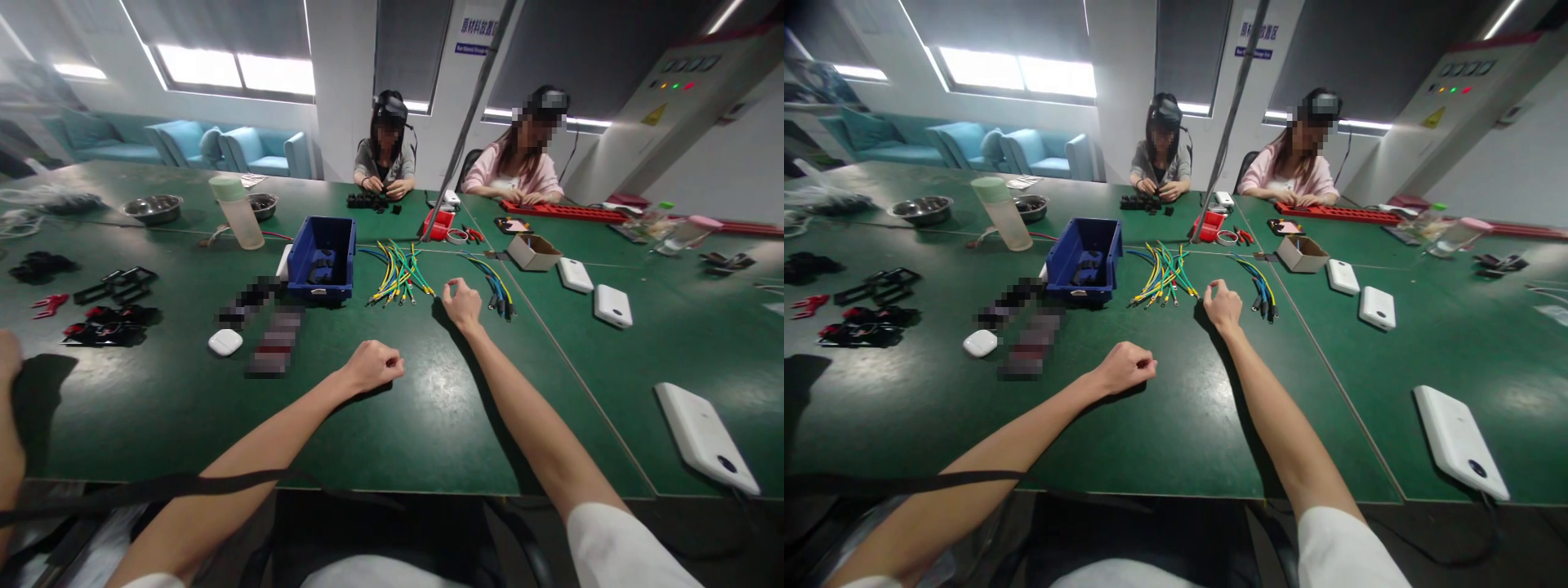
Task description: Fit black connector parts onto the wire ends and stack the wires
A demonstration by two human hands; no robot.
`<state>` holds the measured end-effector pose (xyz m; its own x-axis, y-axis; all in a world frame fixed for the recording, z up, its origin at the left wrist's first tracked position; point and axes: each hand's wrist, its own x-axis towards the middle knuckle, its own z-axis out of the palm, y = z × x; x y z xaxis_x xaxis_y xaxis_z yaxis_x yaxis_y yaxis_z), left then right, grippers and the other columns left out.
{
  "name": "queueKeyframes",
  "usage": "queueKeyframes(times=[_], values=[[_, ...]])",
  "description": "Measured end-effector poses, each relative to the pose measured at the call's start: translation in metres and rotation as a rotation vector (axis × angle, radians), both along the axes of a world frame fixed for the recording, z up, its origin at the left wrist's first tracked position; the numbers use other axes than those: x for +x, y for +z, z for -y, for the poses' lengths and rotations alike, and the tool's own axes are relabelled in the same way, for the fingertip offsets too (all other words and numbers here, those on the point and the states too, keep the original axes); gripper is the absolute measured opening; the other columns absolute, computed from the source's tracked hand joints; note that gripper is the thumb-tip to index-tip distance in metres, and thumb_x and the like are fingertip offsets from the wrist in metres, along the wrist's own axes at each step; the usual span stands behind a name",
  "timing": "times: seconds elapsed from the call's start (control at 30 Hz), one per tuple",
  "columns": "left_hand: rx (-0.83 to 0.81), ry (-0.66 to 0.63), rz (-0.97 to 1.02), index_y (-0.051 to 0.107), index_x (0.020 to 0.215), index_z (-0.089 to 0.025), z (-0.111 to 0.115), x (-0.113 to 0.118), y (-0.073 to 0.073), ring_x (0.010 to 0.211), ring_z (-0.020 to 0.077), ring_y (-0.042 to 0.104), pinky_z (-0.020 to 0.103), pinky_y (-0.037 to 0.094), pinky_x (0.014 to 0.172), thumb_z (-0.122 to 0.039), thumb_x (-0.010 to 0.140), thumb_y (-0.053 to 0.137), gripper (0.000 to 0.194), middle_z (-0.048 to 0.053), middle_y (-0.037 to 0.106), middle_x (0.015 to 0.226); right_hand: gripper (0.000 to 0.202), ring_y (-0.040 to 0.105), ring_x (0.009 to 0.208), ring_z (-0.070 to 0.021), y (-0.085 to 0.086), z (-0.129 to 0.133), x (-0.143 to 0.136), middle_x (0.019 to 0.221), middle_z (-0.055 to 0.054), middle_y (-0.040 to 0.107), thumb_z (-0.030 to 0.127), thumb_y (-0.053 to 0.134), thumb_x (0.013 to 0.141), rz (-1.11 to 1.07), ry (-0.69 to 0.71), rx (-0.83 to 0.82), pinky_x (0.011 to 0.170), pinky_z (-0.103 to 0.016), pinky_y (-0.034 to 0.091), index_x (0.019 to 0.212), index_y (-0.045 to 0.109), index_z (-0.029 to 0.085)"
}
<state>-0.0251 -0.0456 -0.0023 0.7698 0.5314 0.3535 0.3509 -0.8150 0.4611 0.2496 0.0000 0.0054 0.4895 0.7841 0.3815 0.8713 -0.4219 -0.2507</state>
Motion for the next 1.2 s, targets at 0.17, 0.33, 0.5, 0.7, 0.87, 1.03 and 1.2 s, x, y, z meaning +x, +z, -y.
queueKeyframes(times=[0.17, 0.33, 0.5, 0.7, 0.87, 1.03, 1.2], values=[[0.012, -0.007, 0.008, 0.060, 0.054, -0.017, 0.000, 0.000, -0.001, 0.047, 0.0097, 0.048, 0.024, 0.031, 0.054, -0.028, 0.084, 0.052, 0.033, 0.000, 0.056, 0.051, 0.032, 0.064, 0.081, -0.0262, 0.003, 0.007, -0.027, 0.083, -0.012, 0.067, 0.036, 0.042, 0.094, 0.041, 0.047, -0.134, 0.071, -0.030, 0.041, 0.118, 0.054, 0.017], [0.015, -0.006, -0.007, 0.062, 0.057, -0.018, 0.002, 0.000, 0.002, 0.050, 0.0111, 0.051, 0.024, 0.031, 0.055, -0.031, 0.087, 0.051, 0.034, 0.001, 0.058, 0.053, 0.042, 0.064, 0.087, -0.0290, 0.010, 0.007, -0.038, 0.092, -0.014, 0.067, 0.036, 0.044, 0.094, 0.036, 0.059, -0.189, 0.075, -0.034, 0.044, 0.130, 0.043, 0.015], [-0.005, -0.002, -0.024, 0.063, 0.059, -0.018, 0.003, 0.000, 0.004, 0.052, 0.0120, 0.053, 0.024, 0.033, 0.056, -0.031, 0.086, 0.054, 0.031, 0.001, 0.060, 0.055, 0.047, 0.060, 0.101, -0.0299, 0.011, -0.002, -0.047, 0.113, -0.018, 0.059, 0.035, 0.044, 0.094, 0.014, 0.037, -0.163, 0.082, -0.036, 0.044, 0.135, 0.038, 0.013], [-0.027, 0.001, -0.051, 0.061, 0.057, -0.018, 0.003, 0.001, 0.006, 0.050, 0.0110, 0.051, 0.024, 0.031, 0.055, -0.031, 0.086, 0.053, 0.033, 0.001, 0.059, 0.054, 0.031, 0.060, 0.101, -0.0290, 0.002, -0.010, -0.044, 0.111, -0.017, 0.058, 0.035, 0.038, 0.097, -0.039, 0.038, -0.236, 0.084, -0.038, 0.044, 0.114, 0.057, 0.016], [-0.077, 0.005, -0.034, 0.058, 0.056, -0.017, 0.002, 0.002, 0.006, 0.048, 0.0094, 0.047, 0.023, 0.031, 0.054, -0.032, 0.084, 0.055, 0.032, 0.000, 0.056, 0.052, 0.029, 0.061, 0.101, -0.0297, -0.001, -0.012, -0.038, 0.107, -0.016, 0.063, 0.037, 0.042, 0.097, -0.093, 0.029, -0.256, 0.084, -0.039, 0.044, 0.108, 0.056, 0.016], [-0.115, 0.015, -0.002, 0.054, 0.055, -0.016, 0.002, 0.003, 0.007, 0.048, 0.0089, 0.045, 0.023, 0.032, 0.054, -0.032, 0.084, 0.054, 0.033, -0.001, 0.052, 0.051, 0.027, 0.062, 0.099, -0.0306, 0.000, -0.012, -0.036, 0.105, -0.017, 0.064, 0.036, 0.039, 0.097, -0.130, 0.037, -0.245, 0.082, -0.039, 0.044, 0.107, 0.054, 0.015], [-0.195, 0.101, 0.089, 0.051, 0.065, -0.017, 0.002, 0.003, 0.010, 0.048, 0.0086, 0.044, 0.022, 0.033, 0.053, -0.033, 0.084, 0.053, 0.025, -0.003, 0.049, 0.053, 0.027, 0.063, 0.097, -0.0304, 0.002, -0.013, -0.036, 0.103, -0.015, 0.065, 0.034, 0.034, 0.099, -0.189, 0.033, -0.172, 0.079, -0.036, 0.044, 0.108, 0.051, 0.016]])
